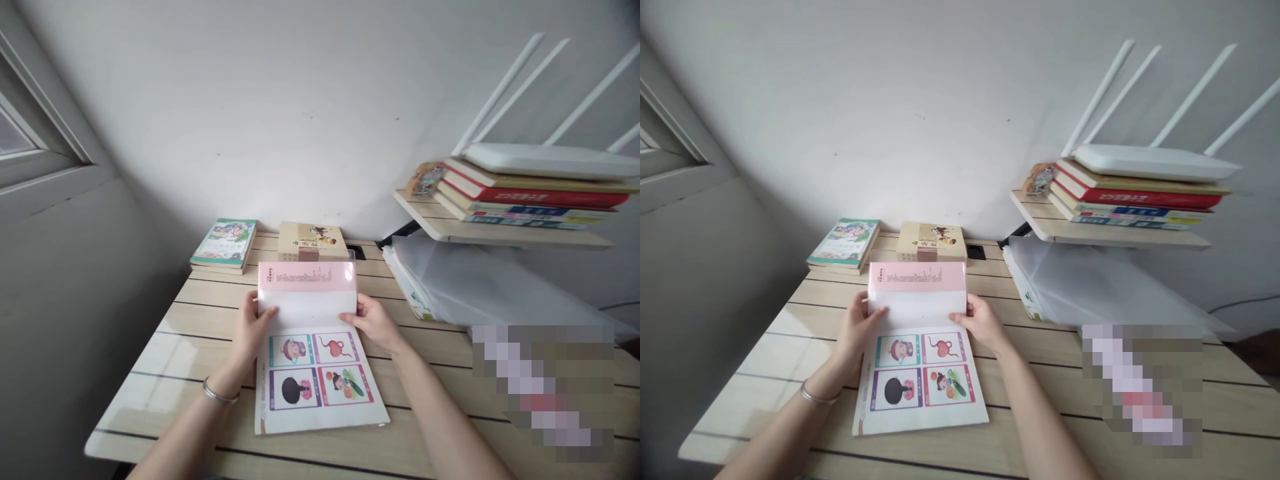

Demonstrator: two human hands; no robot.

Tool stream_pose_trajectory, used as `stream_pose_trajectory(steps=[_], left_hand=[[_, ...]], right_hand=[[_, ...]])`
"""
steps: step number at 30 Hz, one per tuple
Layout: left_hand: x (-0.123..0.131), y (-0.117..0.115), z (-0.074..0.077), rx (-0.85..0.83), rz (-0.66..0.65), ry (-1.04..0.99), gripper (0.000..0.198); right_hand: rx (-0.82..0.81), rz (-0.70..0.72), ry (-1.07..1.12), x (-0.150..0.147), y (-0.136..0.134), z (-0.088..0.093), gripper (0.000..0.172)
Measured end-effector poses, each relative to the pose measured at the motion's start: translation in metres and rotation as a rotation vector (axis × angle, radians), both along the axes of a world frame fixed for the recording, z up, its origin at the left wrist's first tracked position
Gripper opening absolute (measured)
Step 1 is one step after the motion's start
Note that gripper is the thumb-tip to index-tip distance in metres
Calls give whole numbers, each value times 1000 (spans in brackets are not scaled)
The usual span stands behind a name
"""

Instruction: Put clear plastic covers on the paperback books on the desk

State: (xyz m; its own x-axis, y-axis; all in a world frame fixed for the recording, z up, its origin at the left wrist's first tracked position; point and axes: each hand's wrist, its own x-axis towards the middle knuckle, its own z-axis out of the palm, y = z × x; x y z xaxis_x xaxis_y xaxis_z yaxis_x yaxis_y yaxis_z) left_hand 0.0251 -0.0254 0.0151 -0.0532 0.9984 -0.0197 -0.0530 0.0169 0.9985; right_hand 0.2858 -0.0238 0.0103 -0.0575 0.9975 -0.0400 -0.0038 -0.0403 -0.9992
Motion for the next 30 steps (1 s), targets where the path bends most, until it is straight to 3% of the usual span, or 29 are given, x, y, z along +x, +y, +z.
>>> stream_pose_trajectory(steps=[5,16,24,30], left_hand=[[-3,10,-6,26,37,35,31],[-10,19,-22,-52,28,193,53],[-10,20,-25,-62,73,164,55],[-9,18,-21,-47,79,196,48]], right_hand=[[33,-79,-4,-8,2,-8,44],[-41,-99,-91,-10,2,-16,38],[57,-166,-166,-12,5,-31,29],[61,-196,-216,-10,4,-26,32]])
